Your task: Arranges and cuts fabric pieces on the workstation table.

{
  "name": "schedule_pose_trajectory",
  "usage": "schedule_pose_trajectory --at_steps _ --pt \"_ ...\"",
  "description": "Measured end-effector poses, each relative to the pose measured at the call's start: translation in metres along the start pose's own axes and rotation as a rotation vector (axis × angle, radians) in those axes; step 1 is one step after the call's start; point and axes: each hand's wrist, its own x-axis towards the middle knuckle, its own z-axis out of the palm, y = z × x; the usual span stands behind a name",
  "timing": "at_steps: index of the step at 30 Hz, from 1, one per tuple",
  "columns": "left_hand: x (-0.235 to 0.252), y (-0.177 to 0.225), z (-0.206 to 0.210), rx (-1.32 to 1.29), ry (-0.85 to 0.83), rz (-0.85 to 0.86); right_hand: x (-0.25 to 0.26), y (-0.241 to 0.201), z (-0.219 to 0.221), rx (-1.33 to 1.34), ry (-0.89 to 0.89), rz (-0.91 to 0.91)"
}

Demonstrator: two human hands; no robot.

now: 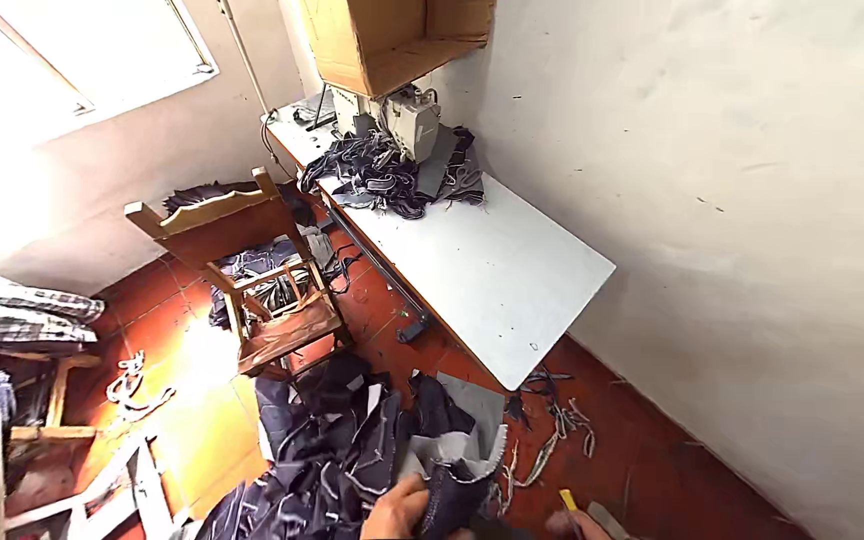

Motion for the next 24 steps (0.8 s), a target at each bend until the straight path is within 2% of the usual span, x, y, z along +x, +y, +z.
schedule_pose_trajectory --at_steps 3,5,7,10,12,14,15,17,18,19,21,22,24 --pt "0.021 0.003 0.02 -0.105 0.06 -0.008 0.061 -0.021 -0.005 -0.025 -0.045 -0.163" --pt "0.033 0.015 0.014 -0.162 0.133 0.025 0.115 -0.041 -0.003 -0.05 -0.146 -0.285" --pt "0.041 0.032 0.0 -0.29 0.249 0.085 0.175 -0.061 0.001 -0.07 -0.375 -0.367" --pt "0.055 0.063 -0.02 -0.546 0.421 0.139 0.245 -0.082 0.005 -0.167 -0.73 -0.301" --pt "0.058 0.074 -0.032 -0.643 0.526 0.142 0.272 -0.098 -0.005 -0.202 -0.872 -0.304" --pt "0.051 0.052 -0.037 -0.533 0.552 0.103 0.3 -0.119 -0.05 -0.136 -0.89 -0.4" --pt "0.047 0.028 -0.025 -0.412 0.561 -0.021 0.311 -0.133 -0.088 -0.097 -0.878 -0.478" --pt "0.064 -0.028 0.03 -0.162 0.469 -0.308 0.337 -0.169 -0.173 -0.14 -0.965 -0.653" --pt "0.083 -0.043 0.066 -0.083 0.416 -0.376 0.352 -0.189 -0.211 -0.231 -1.032 -0.712" --pt "0.105 -0.041 0.096 0.006 0.421 -0.389 0.369 -0.206 -0.242 -0.316 -1.101 -0.752" --pt "0.149 -0.014 0.134 0.076 0.647 -0.225 0.415 -0.224 -0.286 -0.435 -1.172 -0.786" --pt "0.168 0.006 0.143 0.023 0.776 -0.124 0.443 -0.228 -0.301 -0.482 -1.139 -0.785" --pt "0.199 0.044 0.152 -0.13 0.893 -0.068 0.5 -0.232 -0.319 -0.648 -0.972 -0.733"
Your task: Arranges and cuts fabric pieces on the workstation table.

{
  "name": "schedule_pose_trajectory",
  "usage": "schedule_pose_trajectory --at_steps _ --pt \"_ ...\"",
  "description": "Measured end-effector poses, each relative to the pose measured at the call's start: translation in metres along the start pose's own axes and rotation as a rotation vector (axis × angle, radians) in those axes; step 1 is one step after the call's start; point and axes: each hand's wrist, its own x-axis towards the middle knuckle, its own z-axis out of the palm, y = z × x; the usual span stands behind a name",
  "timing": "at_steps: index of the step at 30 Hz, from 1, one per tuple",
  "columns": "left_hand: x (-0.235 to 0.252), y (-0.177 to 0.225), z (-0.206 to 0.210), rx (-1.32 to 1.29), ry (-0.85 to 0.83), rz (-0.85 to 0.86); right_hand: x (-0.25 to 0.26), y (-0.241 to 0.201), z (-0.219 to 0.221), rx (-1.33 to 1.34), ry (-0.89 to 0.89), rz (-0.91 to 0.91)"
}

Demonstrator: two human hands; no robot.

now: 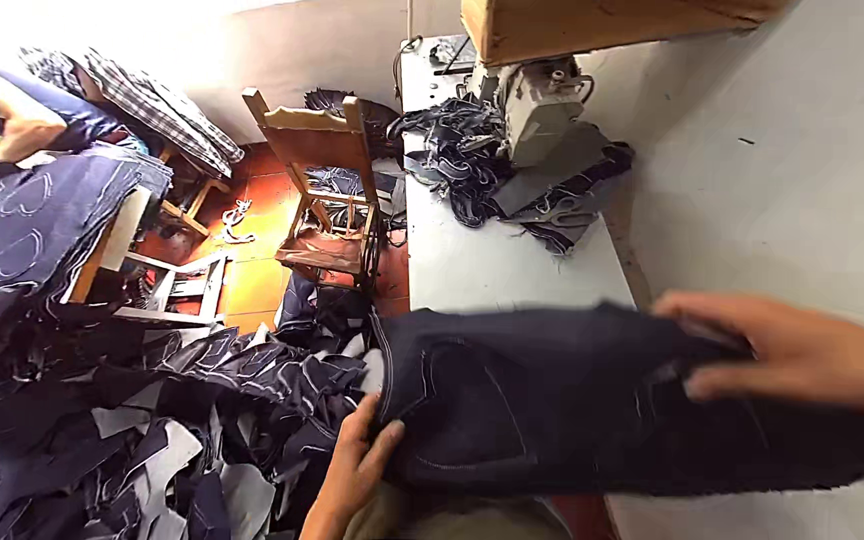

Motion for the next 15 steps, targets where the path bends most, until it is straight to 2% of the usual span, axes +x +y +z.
schedule_pose_trajectory --at_steps 2,4,6,9,12,13,15 --pt "0.015 0.01 0.036 -0.032 0.064 -0.123 0.021 0.037 -0.017 -0.206 0.092 0.253" --pt "0.035 -0.015 0.078 0.076 0.145 -0.304 0.045 0.07 0.009 -0.484 0.203 0.425" --pt "0.048 -0.052 0.114 0.202 0.186 -0.459 0.061 0.086 0.069 -0.441 0.216 0.463" --pt "0.056 -0.089 0.141 0.312 0.225 -0.484 0.072 0.088 0.184 -0.251 0.109 0.454" --pt "0.059 -0.1 0.119 0.336 0.203 -0.512 0.083 0.085 0.245 -0.324 0.015 0.593" --pt "0.057 -0.109 0.101 0.406 0.122 -0.534 0.087 0.086 0.251 -0.355 0.017 0.616" --pt "0.052 -0.135 0.06 0.643 -0.23 -0.73 0.092 0.089 0.248 -0.398 0.018 0.627"
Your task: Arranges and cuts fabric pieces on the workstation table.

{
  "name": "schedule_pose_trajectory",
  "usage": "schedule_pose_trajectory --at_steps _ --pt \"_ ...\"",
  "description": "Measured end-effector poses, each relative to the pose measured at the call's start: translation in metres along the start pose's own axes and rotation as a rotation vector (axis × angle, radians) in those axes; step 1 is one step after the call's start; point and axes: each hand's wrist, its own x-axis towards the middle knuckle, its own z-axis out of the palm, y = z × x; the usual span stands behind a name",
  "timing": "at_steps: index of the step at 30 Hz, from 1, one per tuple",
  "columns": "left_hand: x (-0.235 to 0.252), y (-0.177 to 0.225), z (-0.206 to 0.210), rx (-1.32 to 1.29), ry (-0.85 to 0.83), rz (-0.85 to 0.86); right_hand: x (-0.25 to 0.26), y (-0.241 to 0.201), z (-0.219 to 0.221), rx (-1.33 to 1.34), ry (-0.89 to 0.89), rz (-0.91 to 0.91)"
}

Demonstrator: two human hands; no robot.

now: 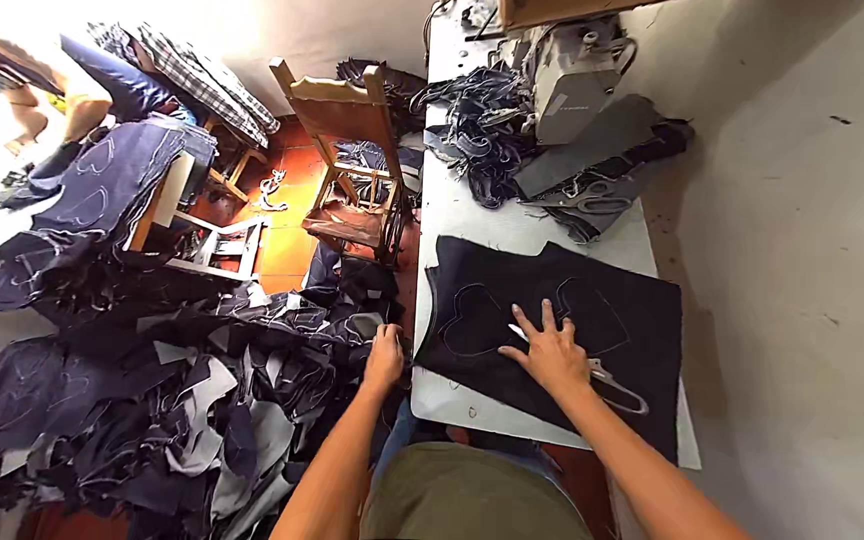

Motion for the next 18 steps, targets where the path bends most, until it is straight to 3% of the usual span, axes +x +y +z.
schedule_pose_trajectory --at_steps 2,3,6,9,11,15,18 --pt "0.017 -0.046 0.005 0.184 -0.303 -0.097 0.005 0.002 0.001 -0.039 0.013 -0.014" --pt "0.023 -0.063 0.011 0.139 -0.333 -0.065 0.007 0.002 0.001 -0.055 0.015 -0.013" --pt "0.043 -0.079 0.031 -0.008 -0.174 0.132 0.013 0.0 0.001 -0.067 0.037 0.018" --pt "0.049 -0.077 0.037 0.15 -0.359 0.265 0.019 -0.002 -0.002 -0.066 0.057 0.065" --pt "0.032 -0.079 0.028 0.229 -0.345 0.273 0.028 -0.001 -0.008 -0.072 0.048 0.085" --pt "-0.03 -0.084 -0.016 0.268 -0.103 0.254 0.041 -0.02 -0.039 -0.077 -0.008 0.166" --pt "-0.073 -0.063 -0.048 0.224 -0.128 0.143 0.002 -0.061 -0.069 -0.055 0.001 0.264"
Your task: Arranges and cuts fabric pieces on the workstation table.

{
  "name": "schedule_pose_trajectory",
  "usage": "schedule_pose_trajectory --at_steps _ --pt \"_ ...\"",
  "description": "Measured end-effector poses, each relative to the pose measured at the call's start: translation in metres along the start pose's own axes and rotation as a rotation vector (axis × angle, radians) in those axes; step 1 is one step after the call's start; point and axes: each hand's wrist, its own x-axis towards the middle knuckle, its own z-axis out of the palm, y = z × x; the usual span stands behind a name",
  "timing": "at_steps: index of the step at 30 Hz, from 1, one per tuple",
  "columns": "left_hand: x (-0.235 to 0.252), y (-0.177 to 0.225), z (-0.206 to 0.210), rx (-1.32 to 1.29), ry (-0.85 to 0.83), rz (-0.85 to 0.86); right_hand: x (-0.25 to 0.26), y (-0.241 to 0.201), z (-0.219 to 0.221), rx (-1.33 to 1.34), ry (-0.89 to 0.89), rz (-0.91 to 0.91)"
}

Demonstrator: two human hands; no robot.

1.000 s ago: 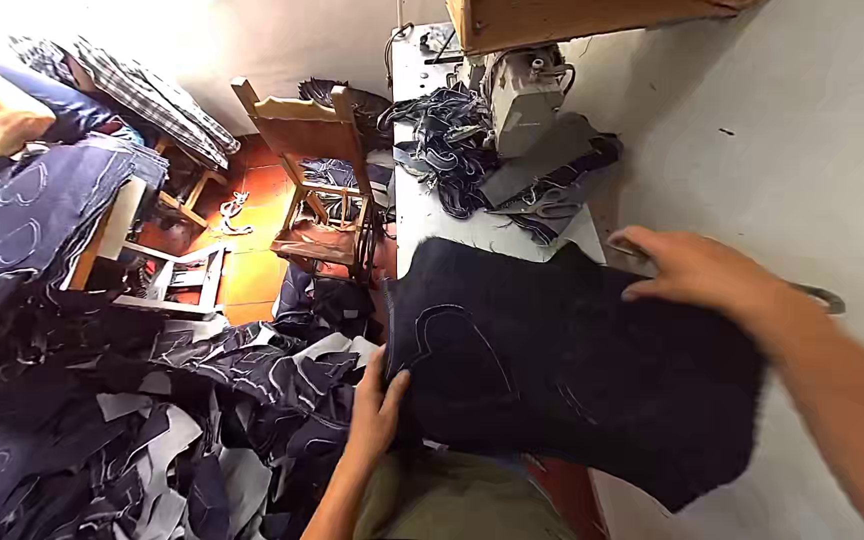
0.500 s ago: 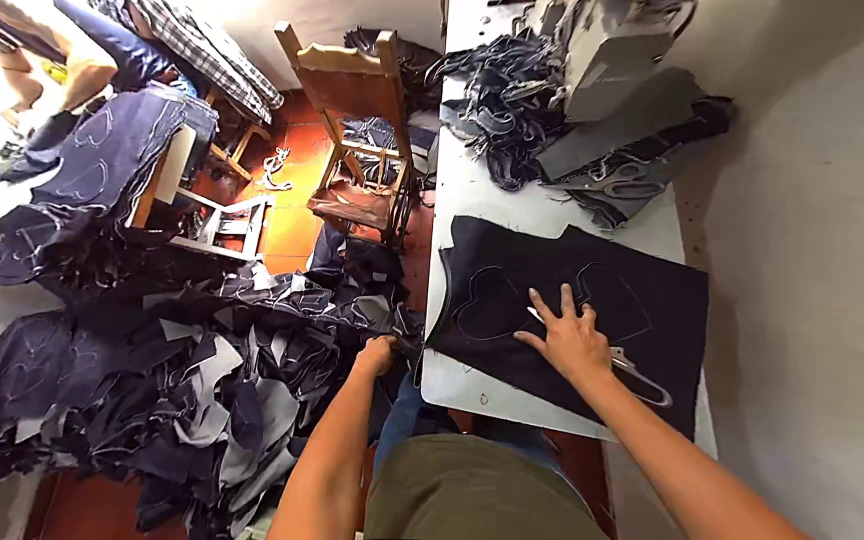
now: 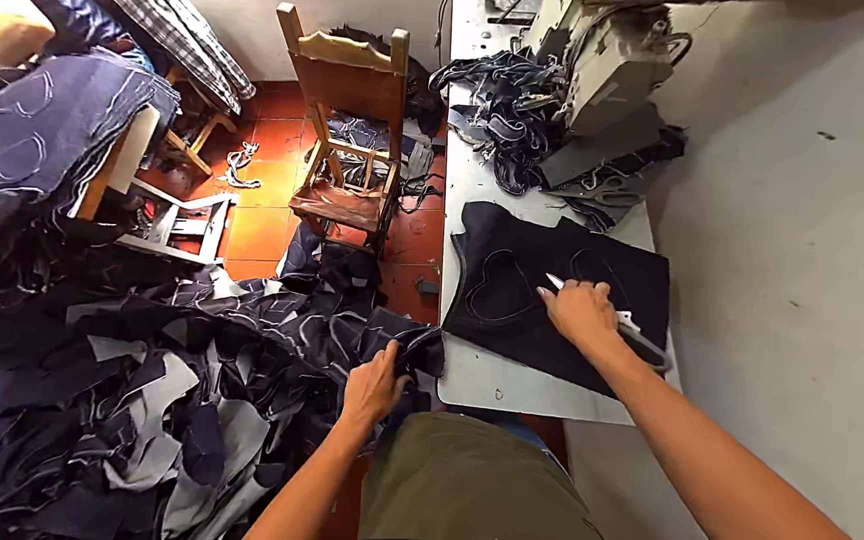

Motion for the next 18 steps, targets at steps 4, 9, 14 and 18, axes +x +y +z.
schedule_pose_trajectory --at_steps 4,9,14,18 --pt "-0.023 0.007 -0.016 -0.06 0.051 -0.006 -0.08 -0.054 0.0 -0.12 -0.291 -0.247" --pt "-0.038 0.02 -0.021 -0.104 -0.127 -0.029 -0.097 -0.105 0.056 -0.132 -0.167 -0.468" --pt "-0.041 0.038 0.01 -0.338 -0.19 -0.015 -0.095 -0.108 0.083 -0.085 0.005 -0.619" --pt "-0.058 0.046 0.028 -0.429 -0.1 -0.006 -0.09 -0.091 0.069 -0.099 -0.164 -0.569"
